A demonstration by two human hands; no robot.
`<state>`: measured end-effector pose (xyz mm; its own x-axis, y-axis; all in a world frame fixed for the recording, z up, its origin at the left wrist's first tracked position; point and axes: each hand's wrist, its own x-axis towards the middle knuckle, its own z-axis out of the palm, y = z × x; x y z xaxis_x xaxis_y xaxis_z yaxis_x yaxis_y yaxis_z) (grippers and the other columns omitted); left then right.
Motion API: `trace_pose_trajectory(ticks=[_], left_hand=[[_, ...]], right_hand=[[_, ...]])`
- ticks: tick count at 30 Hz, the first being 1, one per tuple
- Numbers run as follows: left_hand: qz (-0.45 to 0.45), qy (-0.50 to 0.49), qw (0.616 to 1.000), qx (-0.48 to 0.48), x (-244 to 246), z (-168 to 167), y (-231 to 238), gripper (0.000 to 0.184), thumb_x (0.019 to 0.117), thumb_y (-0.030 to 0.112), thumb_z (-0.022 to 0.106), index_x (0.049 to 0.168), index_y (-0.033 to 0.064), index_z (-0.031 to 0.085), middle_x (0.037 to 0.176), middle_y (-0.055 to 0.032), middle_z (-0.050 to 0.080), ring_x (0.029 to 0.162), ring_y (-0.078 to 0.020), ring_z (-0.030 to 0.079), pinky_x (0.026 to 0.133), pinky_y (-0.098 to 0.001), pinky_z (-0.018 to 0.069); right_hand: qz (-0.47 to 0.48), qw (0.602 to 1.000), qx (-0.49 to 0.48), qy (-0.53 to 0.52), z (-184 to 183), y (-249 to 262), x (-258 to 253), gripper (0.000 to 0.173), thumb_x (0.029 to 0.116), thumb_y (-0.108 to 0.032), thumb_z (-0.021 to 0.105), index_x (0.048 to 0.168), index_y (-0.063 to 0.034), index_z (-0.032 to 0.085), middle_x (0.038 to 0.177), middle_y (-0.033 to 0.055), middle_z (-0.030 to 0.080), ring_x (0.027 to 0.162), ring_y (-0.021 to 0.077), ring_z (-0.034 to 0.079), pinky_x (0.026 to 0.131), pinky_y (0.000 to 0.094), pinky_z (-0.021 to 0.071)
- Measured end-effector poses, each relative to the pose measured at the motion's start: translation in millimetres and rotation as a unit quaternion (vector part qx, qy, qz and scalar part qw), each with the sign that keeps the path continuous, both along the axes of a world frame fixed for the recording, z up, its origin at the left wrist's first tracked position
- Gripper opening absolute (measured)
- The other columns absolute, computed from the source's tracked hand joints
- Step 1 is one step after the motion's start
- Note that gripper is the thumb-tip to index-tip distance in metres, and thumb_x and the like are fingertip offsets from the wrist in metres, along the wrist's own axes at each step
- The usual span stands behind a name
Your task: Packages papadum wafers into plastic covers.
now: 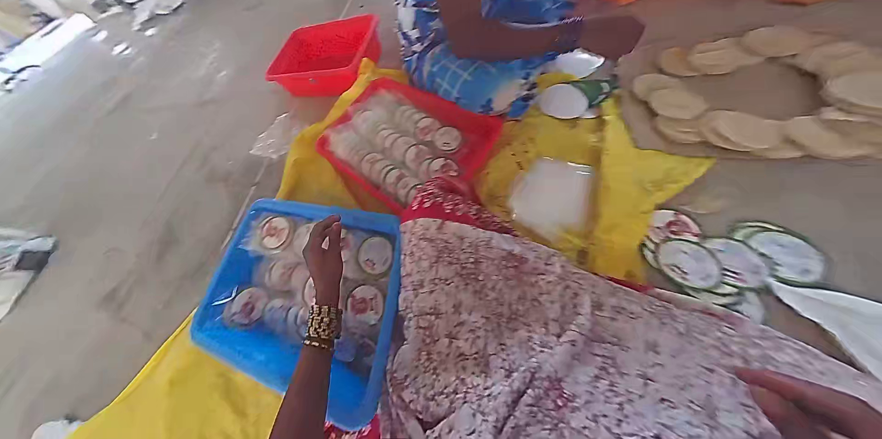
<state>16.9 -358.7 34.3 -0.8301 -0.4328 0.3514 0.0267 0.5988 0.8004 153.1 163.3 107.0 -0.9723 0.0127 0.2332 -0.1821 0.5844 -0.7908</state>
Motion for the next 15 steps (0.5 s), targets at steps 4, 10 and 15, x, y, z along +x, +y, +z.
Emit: trace_pose_trajectory(ticks=[4, 10, 15], left_hand=[[-0.169, 0.076, 0.983, 0.016, -38, 18, 97, 0.026, 0.1003, 0.009, 0.053, 0.112, -0.0079, 0.069, 0.113, -0.0168, 0.071, 0.109, -0.0173, 0.067, 0.099, -0.0347, 0.0533], [-0.469, -0.118, 0.875, -0.024, -100, 26, 270, 0.035, 0.1041, 0.021, 0.055, 0.128, -0.0012, 0.067, 0.132, -0.018, 0.066, 0.127, -0.0299, 0.06, 0.111, -0.0468, 0.0442], [-0.516, -0.27, 0.803, -0.123, -136, -35, 369, 0.047, 0.106, 0.022, 0.054, 0.145, -0.0034, 0.051, 0.155, -0.0246, 0.044, 0.147, -0.0357, 0.039, 0.123, -0.047, 0.0283]], right_hand=[[-0.048, 0.998, 0.052, 0.003, -20, -2, -13, 0.027, 0.0995, -0.015, 0.061, 0.106, 0.0089, 0.072, 0.099, 0.0224, 0.074, 0.085, 0.0207, 0.073, 0.082, 0.0355, 0.0598], [-0.137, 0.972, 0.183, 0.054, -48, 20, -30, 0.03, 0.0956, -0.022, 0.057, 0.104, -0.0026, 0.078, 0.103, 0.0148, 0.077, 0.093, 0.0357, 0.075, 0.081, 0.0557, 0.0593], [-0.249, 0.945, 0.212, -0.022, -62, 67, 5, 0.023, 0.094, -0.011, 0.063, 0.106, 0.0039, 0.076, 0.106, 0.0247, 0.074, 0.1, 0.0483, 0.07, 0.088, 0.0649, 0.0529]])
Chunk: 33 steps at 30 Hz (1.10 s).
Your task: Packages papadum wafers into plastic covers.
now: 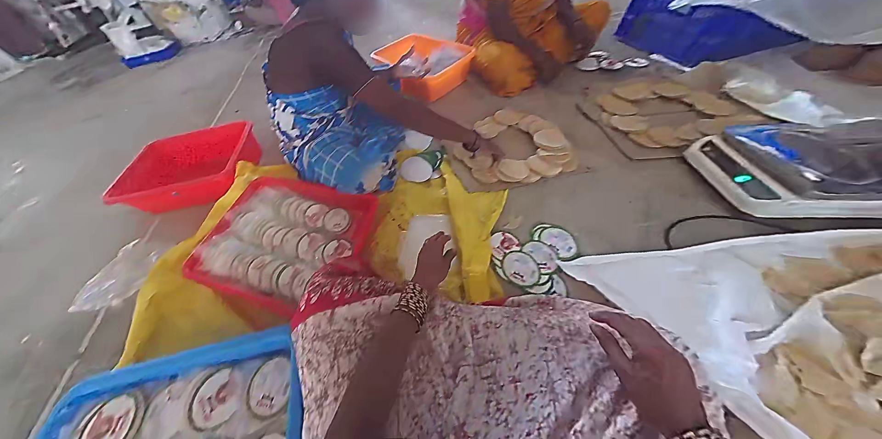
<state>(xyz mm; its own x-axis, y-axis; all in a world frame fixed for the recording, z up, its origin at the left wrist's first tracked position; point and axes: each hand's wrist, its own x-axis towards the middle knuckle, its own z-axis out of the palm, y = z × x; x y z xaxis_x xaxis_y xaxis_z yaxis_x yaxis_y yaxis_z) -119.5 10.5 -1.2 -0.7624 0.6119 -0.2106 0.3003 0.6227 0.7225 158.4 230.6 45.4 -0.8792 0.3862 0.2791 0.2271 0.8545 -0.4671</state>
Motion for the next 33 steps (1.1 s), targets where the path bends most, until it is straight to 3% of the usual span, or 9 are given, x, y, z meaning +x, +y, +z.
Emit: trace_pose_trajectory(ticks=[5, 10, 13, 18, 20, 23, 26, 28, 33], left_hand=[[0.004, 0.077, 0.983, -0.169, -7, -62, 27, 0.059, 0.102, 0.029, 0.06, 0.151, 0.0001, 0.046, 0.163, -0.0207, 0.034, 0.154, -0.0348, 0.027, 0.124, -0.0527, 0.0219], [0.047, 0.1, 0.986, -0.125, 0, -62, 22, 0.03, 0.1041, 0.008, 0.048, 0.122, 0.0031, 0.072, 0.145, -0.0152, 0.059, 0.141, -0.031, 0.05, 0.117, -0.0495, 0.0386], [0.105, 0.102, 0.983, -0.114, 1, -53, 18, 0.03, 0.1053, 0.008, 0.046, 0.121, 0.0015, 0.071, 0.126, -0.018, 0.069, 0.123, -0.0351, 0.063, 0.106, -0.0544, 0.0469], [0.233, 0.162, 0.93, 0.233, 11, -35, 16, 0.024, 0.1026, 0.001, 0.046, 0.109, -0.0144, 0.063, 0.096, -0.0219, 0.072, 0.091, -0.0307, 0.071, 0.09, -0.0482, 0.0561], [0.241, 0.056, 0.882, 0.401, 31, -3, 21, 0.022, 0.1027, 0.002, 0.043, 0.109, -0.012, 0.058, 0.089, -0.0104, 0.069, 0.083, -0.0143, 0.07, 0.083, -0.033, 0.0595], [0.19, -0.14, 0.799, 0.552, 80, 46, 22, 0.021, 0.1052, 0.004, 0.041, 0.101, 0.0034, 0.061, 0.085, -0.0024, 0.073, 0.08, -0.015, 0.073, 0.082, -0.0362, 0.0627], [0.096, -0.261, 0.734, 0.619, 121, 66, 16, 0.018, 0.1048, 0.016, 0.054, 0.099, 0.0111, 0.07, 0.089, -0.0051, 0.074, 0.087, -0.0192, 0.075, 0.087, -0.039, 0.0617], [0.07, -0.295, 0.72, 0.624, 138, 71, 10, 0.016, 0.104, 0.017, 0.056, 0.1, 0.0119, 0.07, 0.09, -0.0066, 0.074, 0.089, -0.0204, 0.075, 0.089, -0.0401, 0.0614], [0.048, -0.292, 0.752, 0.589, 153, 69, -7, 0.016, 0.1051, 0.017, 0.054, 0.103, 0.011, 0.07, 0.088, -0.0071, 0.075, 0.084, -0.0181, 0.075, 0.085, -0.0367, 0.0622]], right_hand=[[-0.033, 0.998, -0.046, 0.015, -37, 20, 35, 0.026, 0.0958, -0.01, 0.061, 0.111, 0.0063, 0.074, 0.118, 0.0257, 0.071, 0.115, 0.0473, 0.065, 0.104, 0.0585, 0.0486], [-0.039, 0.999, -0.036, 0.014, -46, 24, 17, 0.027, 0.0936, -0.016, 0.063, 0.108, 0.0022, 0.076, 0.113, 0.0215, 0.074, 0.111, 0.044, 0.068, 0.099, 0.0594, 0.0501], [-0.036, 0.999, -0.023, 0.026, -51, 28, 11, 0.026, 0.0924, -0.019, 0.062, 0.103, -0.0001, 0.077, 0.108, 0.0192, 0.075, 0.104, 0.0427, 0.07, 0.093, 0.0599, 0.0519], [-0.062, 0.994, -0.056, 0.064, -48, 23, 17, 0.029, 0.0909, -0.022, 0.062, 0.102, -0.0018, 0.079, 0.105, 0.0175, 0.076, 0.101, 0.041, 0.071, 0.089, 0.0598, 0.053], [-0.082, 0.983, -0.132, 0.097, -42, 14, 14, 0.029, 0.0908, -0.022, 0.064, 0.105, -0.0004, 0.077, 0.105, 0.0186, 0.075, 0.095, 0.0368, 0.07, 0.084, 0.0558, 0.0547], [-0.069, 0.933, -0.333, 0.116, -24, -6, -3, 0.049, 0.0918, -0.041, 0.065, 0.122, -0.0026, 0.07, 0.121, 0.0133, 0.071, 0.105, 0.0216, 0.07, 0.086, 0.0399, 0.0586], [0.016, 0.85, -0.517, 0.102, 4, -31, -28, 0.097, 0.079, -0.067, 0.071, 0.147, -0.0024, 0.046, 0.141, 0.0085, 0.061, 0.128, 0.0167, 0.06, 0.098, 0.0356, 0.0553], [0.072, 0.81, -0.574, 0.095, 22, -45, -40, 0.113, 0.0712, -0.072, 0.076, 0.151, -0.0025, 0.037, 0.139, 0.0067, 0.063, 0.126, 0.0183, 0.061, 0.098, 0.0369, 0.0548], [0.155, 0.788, -0.577, 0.15, 39, -57, -48, 0.083, 0.0774, -0.037, 0.085, 0.142, -0.0024, 0.046, 0.12, 0.0049, 0.068, 0.106, 0.0173, 0.067, 0.091, 0.032, 0.0571]])
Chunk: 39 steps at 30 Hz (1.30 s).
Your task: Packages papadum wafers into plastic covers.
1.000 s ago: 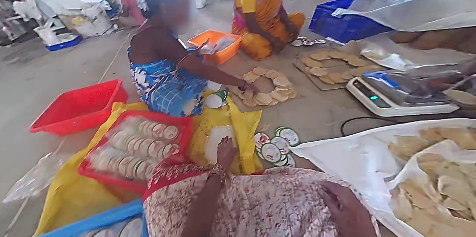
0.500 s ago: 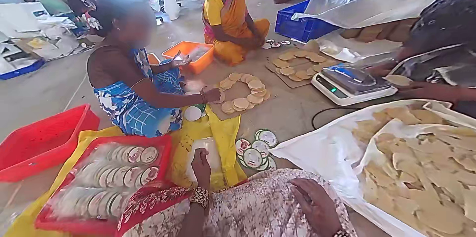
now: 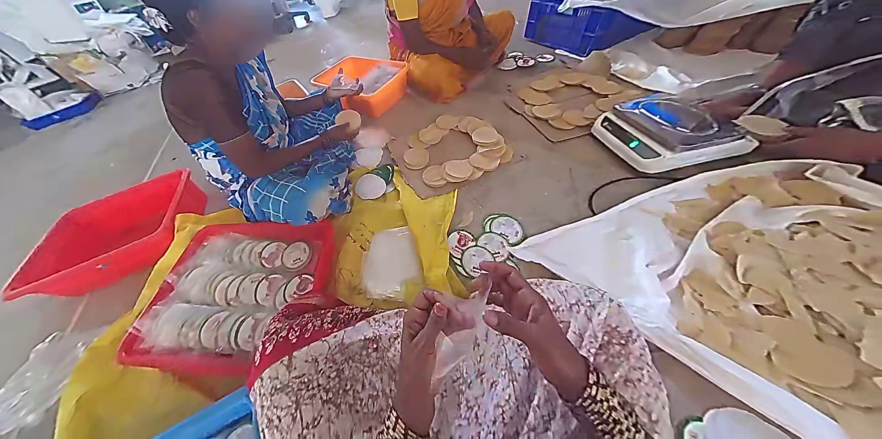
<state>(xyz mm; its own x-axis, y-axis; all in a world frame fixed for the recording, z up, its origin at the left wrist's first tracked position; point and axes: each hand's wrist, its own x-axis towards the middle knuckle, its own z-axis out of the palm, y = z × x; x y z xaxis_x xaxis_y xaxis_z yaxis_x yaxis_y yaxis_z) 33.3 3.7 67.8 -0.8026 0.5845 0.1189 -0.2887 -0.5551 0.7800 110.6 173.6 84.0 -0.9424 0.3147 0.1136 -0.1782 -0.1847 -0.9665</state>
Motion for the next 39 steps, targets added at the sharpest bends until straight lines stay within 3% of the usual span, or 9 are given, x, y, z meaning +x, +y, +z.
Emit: trace_pose_trajectory(ticks=[2, 5, 8, 13, 16, 19, 26, 32, 39], left_hand=[[-0.006, 0.033, 0.999, -0.022, 2, -1, -5, 0.015, 0.1051, 0.018, 0.055, 0.104, 0.0125, 0.069, 0.088, -0.0046, 0.075, 0.083, -0.0146, 0.074, 0.084, -0.0334, 0.0617], [-0.028, 0.098, 0.994, -0.033, 5, -2, -10, 0.024, 0.1038, 0.03, 0.058, 0.114, 0.0097, 0.067, 0.099, -0.0061, 0.074, 0.091, -0.0163, 0.073, 0.089, -0.0358, 0.0602], [-0.104, 0.126, 0.981, -0.108, 10, 3, -20, 0.059, 0.0952, 0.037, 0.07, 0.135, -0.0037, 0.055, 0.117, -0.0079, 0.071, 0.105, -0.0139, 0.069, 0.097, -0.0344, 0.0555], [-0.058, 0.123, 0.971, -0.198, 19, -2, -18, 0.013, 0.0971, 0.002, 0.061, 0.102, 0.0008, 0.073, 0.088, 0.0024, 0.074, 0.081, -0.0039, 0.069, 0.08, -0.0235, 0.0589], [0.014, 0.211, 0.947, -0.241, 4, -10, -14, 0.014, 0.0964, 0.004, 0.062, 0.103, -0.003, 0.072, 0.089, -0.0014, 0.073, 0.078, -0.0043, 0.069, 0.077, -0.0245, 0.06], [0.074, 0.25, 0.921, -0.288, -25, -13, -16, 0.014, 0.0921, 0.003, 0.064, 0.101, -0.0036, 0.072, 0.093, -0.0055, 0.074, 0.087, -0.0069, 0.071, 0.085, -0.027, 0.0597], [0.143, 0.236, 0.903, -0.329, -74, -41, -15, 0.009, 0.0853, 0.006, 0.071, 0.092, -0.0003, 0.068, 0.085, -0.0025, 0.07, 0.084, -0.0044, 0.067, 0.083, -0.0225, 0.0563], [0.151, 0.176, 0.915, -0.33, -77, -66, -3, 0.013, 0.0898, 0.006, 0.067, 0.099, -0.0027, 0.069, 0.09, -0.0037, 0.072, 0.086, -0.005, 0.069, 0.083, -0.0239, 0.0583], [0.167, 0.099, 0.939, -0.284, -78, -72, 8, 0.019, 0.0929, -0.001, 0.062, 0.109, -0.0058, 0.071, 0.098, -0.0051, 0.075, 0.084, -0.0052, 0.069, 0.081, -0.0227, 0.0577]], right_hand=[[0.014, 0.994, 0.094, 0.044, -4, 4, 3, 0.063, 0.0846, -0.035, 0.081, 0.136, -0.0059, 0.058, 0.124, 0.002, 0.068, 0.116, 0.0148, 0.064, 0.1, 0.033, 0.0535], [-0.044, 0.976, 0.207, 0.059, -5, 0, 9, 0.011, 0.0886, -0.03, 0.076, 0.096, -0.0215, 0.077, 0.1, -0.0104, 0.075, 0.103, 0.0017, 0.065, 0.096, 0.0249, 0.0513], [-0.093, 0.954, 0.28, 0.045, -3, -8, 14, 0.013, 0.0907, -0.03, 0.073, 0.086, -0.0173, 0.075, 0.088, -0.0091, 0.071, 0.092, 0.0, 0.062, 0.086, 0.0198, 0.0505], [-0.116, 0.908, 0.399, 0.064, -7, -16, 12, 0.044, 0.1007, -0.037, 0.056, 0.07, -0.0066, 0.064, 0.066, 0.0021, 0.061, 0.073, 0.0092, 0.06, 0.075, 0.026, 0.0488], [-0.095, 0.943, 0.317, 0.034, -19, 1, 0, 0.056, 0.1013, -0.053, 0.054, 0.081, -0.0035, 0.07, 0.078, 0.0017, 0.067, 0.078, 0.0043, 0.064, 0.074, 0.0251, 0.0545], [-0.138, 0.948, 0.276, -0.08, -36, 43, -28, 0.042, 0.1034, -0.035, 0.051, 0.105, 0.0022, 0.071, 0.094, 0.007, 0.074, 0.086, 0.0117, 0.07, 0.082, 0.034, 0.0581], [-0.085, 0.764, 0.432, -0.472, -94, 134, -103, 0.066, 0.0997, -0.042, 0.065, 0.143, 0.0056, 0.051, 0.14, 0.0307, 0.055, 0.135, 0.0474, 0.049, 0.108, 0.0618, 0.0412], [-0.088, 0.707, 0.449, -0.539, -118, 132, -132, 0.077, 0.0882, -0.037, 0.079, 0.143, 0.0071, 0.048, 0.147, 0.0299, 0.048, 0.136, 0.0455, 0.048, 0.105, 0.0597, 0.0442], [-0.173, 0.808, 0.329, -0.456, -117, 145, -121, 0.035, 0.0908, -0.023, 0.077, 0.11, 0.0053, 0.069, 0.11, 0.027, 0.068, 0.107, 0.042, 0.065, 0.095, 0.0615, 0.047]])
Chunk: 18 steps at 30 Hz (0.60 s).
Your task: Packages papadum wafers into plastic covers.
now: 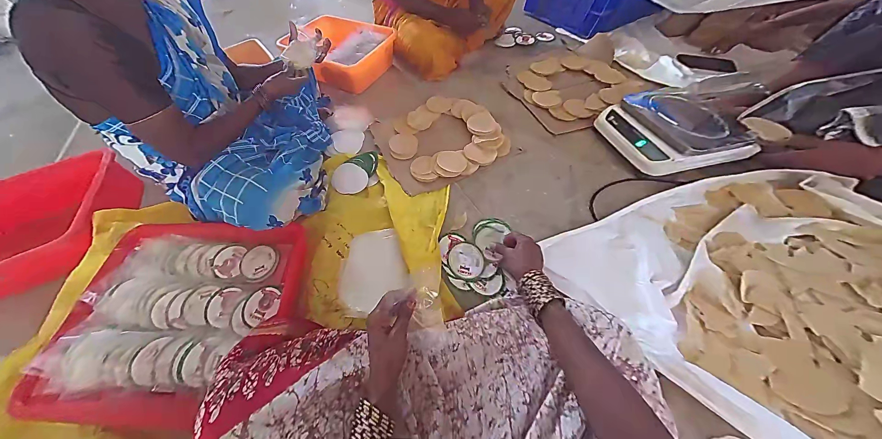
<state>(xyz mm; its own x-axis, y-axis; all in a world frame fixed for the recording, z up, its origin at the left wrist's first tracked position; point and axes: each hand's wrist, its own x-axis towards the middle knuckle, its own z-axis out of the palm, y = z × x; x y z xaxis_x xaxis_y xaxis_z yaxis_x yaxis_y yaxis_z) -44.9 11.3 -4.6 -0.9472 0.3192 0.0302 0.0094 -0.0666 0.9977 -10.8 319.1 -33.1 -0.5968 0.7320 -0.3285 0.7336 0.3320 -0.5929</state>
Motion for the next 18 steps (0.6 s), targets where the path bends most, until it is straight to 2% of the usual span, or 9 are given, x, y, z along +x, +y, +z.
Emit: trace_pose_trajectory(ticks=[2, 4, 5, 6, 7, 9, 11, 13, 18], left_hand=[[0.016, -0.003, 1.0, 0.006, 0, 0, 0, 0.016, 0.0933, 0.0, 0.063, 0.106, -0.0042, 0.071, 0.096, -0.0028, 0.074, 0.084, -0.0046, 0.069, 0.081, -0.022, 0.0575], [0.02, 0.0, 1.0, 0.013, -2, -2, 0, 0.014, 0.0931, 0.001, 0.063, 0.103, -0.0029, 0.072, 0.095, -0.0026, 0.074, 0.086, -0.0061, 0.069, 0.084, -0.0235, 0.0576], [0.018, -0.005, 1.0, 0.015, -2, -3, 0, 0.014, 0.0931, 0.001, 0.063, 0.103, -0.0028, 0.072, 0.096, -0.0035, 0.074, 0.09, -0.0077, 0.069, 0.086, -0.0249, 0.0578], [0.015, -0.009, 1.0, 0.014, -2, -4, 0, 0.014, 0.0932, 0.002, 0.063, 0.103, -0.0028, 0.072, 0.097, -0.004, 0.074, 0.091, -0.0085, 0.07, 0.087, -0.0257, 0.0581], [0.012, -0.009, 1.0, 0.014, -3, -4, 0, 0.015, 0.093, 0.002, 0.063, 0.103, -0.0028, 0.072, 0.096, -0.0038, 0.074, 0.091, -0.0085, 0.07, 0.086, -0.0259, 0.0585], [0.006, -0.009, 1.0, 0.017, -3, -6, 0, 0.015, 0.0932, 0.002, 0.062, 0.103, -0.0027, 0.073, 0.095, -0.0032, 0.074, 0.089, -0.0081, 0.07, 0.084, -0.0255, 0.0589], [0.008, -0.009, 1.0, 0.02, -2, -6, -1, 0.014, 0.0933, 0.002, 0.063, 0.102, -0.0022, 0.073, 0.094, -0.0025, 0.074, 0.086, -0.0076, 0.07, 0.083, -0.0251, 0.059], [0.011, -0.017, 1.0, 0.024, -2, -6, 0, 0.013, 0.0924, 0.002, 0.063, 0.101, -0.0019, 0.073, 0.093, -0.0023, 0.074, 0.085, -0.0077, 0.07, 0.082, -0.0253, 0.0592], [0.013, -0.04, 0.999, 0.016, -1, -7, 1, 0.01, 0.0907, 0.002, 0.067, 0.098, -0.0007, 0.073, 0.088, -0.0006, 0.074, 0.082, -0.0055, 0.07, 0.08, -0.0244, 0.059]], right_hand=[[-0.062, 0.991, -0.024, 0.114, 2, 0, 4, 0.04, 0.0848, -0.01, 0.081, 0.115, 0.0098, 0.063, 0.107, 0.0262, 0.068, 0.1, 0.0378, 0.066, 0.093, 0.0556, 0.0501], [-0.106, 0.978, -0.063, 0.168, -2, 3, 5, 0.05, 0.081, 0.001, 0.079, 0.125, 0.0059, 0.058, 0.102, 0.021, 0.068, 0.088, 0.0294, 0.067, 0.083, 0.0486, 0.0542], [-0.113, 0.974, -0.087, 0.176, -4, 5, 7, 0.05, 0.082, 0.003, 0.078, 0.127, 0.0038, 0.057, 0.1, 0.0194, 0.068, 0.084, 0.026, 0.066, 0.078, 0.0457, 0.0541], [-0.117, 0.971, -0.109, 0.18, -5, 7, 7, 0.044, 0.0842, 0.002, 0.076, 0.125, 0.0029, 0.06, 0.099, 0.0172, 0.068, 0.08, 0.0218, 0.064, 0.072, 0.0408, 0.0533], [-0.122, 0.967, -0.121, 0.188, -5, 7, 6, 0.033, 0.086, 0.001, 0.075, 0.117, 0.0027, 0.064, 0.094, 0.0137, 0.068, 0.075, 0.0167, 0.063, 0.066, 0.0346, 0.0523], [-0.136, 0.961, -0.125, 0.208, 0, 5, 3, 0.014, 0.0907, -0.005, 0.074, 0.099, 0.0024, 0.066, 0.084, 0.0083, 0.067, 0.067, 0.0106, 0.06, 0.061, 0.0288, 0.0497], [-0.133, 0.959, -0.12, 0.219, 0, 6, -3, 0.014, 0.0935, -0.01, 0.073, 0.092, 0.0014, 0.065, 0.079, 0.0056, 0.065, 0.064, 0.009, 0.059, 0.061, 0.0282, 0.0506], [-0.11, 0.964, -0.104, 0.217, 1, 12, -17, 0.018, 0.094, -0.014, 0.073, 0.09, 0.0004, 0.063, 0.076, 0.0043, 0.061, 0.061, 0.0093, 0.055, 0.061, 0.0293, 0.0481], [-0.048, 0.98, -0.053, 0.188, 19, 41, -89, 0.029, 0.0933, -0.022, 0.075, 0.1, 0.0049, 0.066, 0.087, 0.0131, 0.066, 0.072, 0.0189, 0.06, 0.073, 0.0418, 0.0516]])
